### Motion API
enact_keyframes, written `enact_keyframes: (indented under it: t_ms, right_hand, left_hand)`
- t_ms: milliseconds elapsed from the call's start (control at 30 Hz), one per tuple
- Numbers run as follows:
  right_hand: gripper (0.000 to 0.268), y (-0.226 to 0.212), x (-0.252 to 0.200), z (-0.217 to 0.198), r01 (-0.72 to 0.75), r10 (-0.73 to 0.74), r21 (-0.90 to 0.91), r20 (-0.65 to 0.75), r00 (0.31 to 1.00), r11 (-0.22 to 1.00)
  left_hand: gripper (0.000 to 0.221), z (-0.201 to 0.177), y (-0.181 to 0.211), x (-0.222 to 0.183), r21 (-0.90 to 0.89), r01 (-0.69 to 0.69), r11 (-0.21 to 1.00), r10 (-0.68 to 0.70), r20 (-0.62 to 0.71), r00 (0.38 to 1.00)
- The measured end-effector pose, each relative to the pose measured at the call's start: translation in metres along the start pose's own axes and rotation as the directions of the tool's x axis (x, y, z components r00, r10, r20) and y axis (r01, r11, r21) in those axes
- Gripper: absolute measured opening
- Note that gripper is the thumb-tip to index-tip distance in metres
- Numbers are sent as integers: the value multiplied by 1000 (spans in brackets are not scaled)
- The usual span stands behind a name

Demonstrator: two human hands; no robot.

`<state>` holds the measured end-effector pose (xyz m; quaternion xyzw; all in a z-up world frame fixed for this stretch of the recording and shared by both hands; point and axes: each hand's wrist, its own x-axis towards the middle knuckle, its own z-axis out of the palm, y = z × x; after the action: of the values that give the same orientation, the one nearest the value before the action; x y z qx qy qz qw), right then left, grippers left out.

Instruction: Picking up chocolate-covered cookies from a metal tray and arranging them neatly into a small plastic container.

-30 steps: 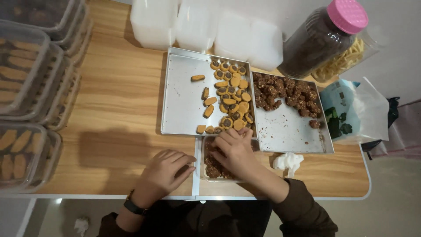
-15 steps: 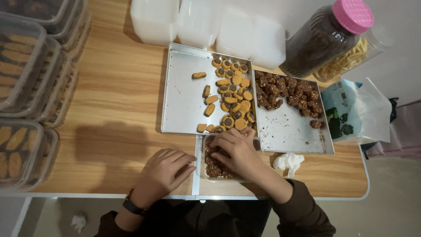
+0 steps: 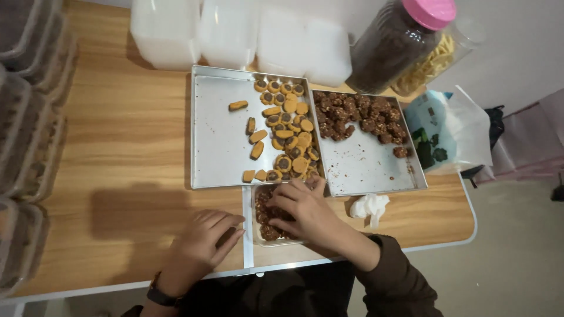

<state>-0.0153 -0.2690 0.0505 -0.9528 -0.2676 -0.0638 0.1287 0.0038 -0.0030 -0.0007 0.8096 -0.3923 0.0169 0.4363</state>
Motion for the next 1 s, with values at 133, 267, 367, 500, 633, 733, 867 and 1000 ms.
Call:
enact_keyframes:
  t_ms: [133, 267, 367, 500, 633, 733, 867, 1000]
  right_hand:
    - [25, 5, -7, 0, -1, 0, -20, -9, 1000, 1000]
    - [23, 6, -10, -5, -14, 12, -26, -48, 999, 1000]
    - [21, 7, -11, -1, -5, 4, -18, -62, 998, 1000]
    - [19, 5, -11, 4, 18, -20, -44, -63, 998, 999]
    - [20, 1, -12, -6, 1, -2, -20, -50, 999, 1000]
    - [35, 1, -13, -27, -61, 64, 73, -43, 997, 996]
    - [33, 41, -31, -65, -220, 212, -29, -178, 961, 975]
    - [19, 118, -61, -99, -597, 531, -116, -347, 773, 793]
  left_hand:
    - [22, 3, -3, -2, 33, -8, 999, 8, 1, 1000]
    - [25, 5, -7, -3, 45, 34, 998, -36, 37, 999]
    - [25, 7, -10, -4, 47, 42, 998, -44, 42, 998]
    - [26, 10, -15, -8, 51, 47, 998, -49, 35, 998]
    - [23, 16, -24, -9, 59, -28, 998, 28, 12, 1000]
    - [25, 20, -31, -11, 60, -27, 998, 24, 41, 999]
    - [22, 22, -34, -11, 91, -15, 996, 13, 25, 1000]
    - [24, 20, -30, -12, 64, 35, 997, -37, 36, 999]
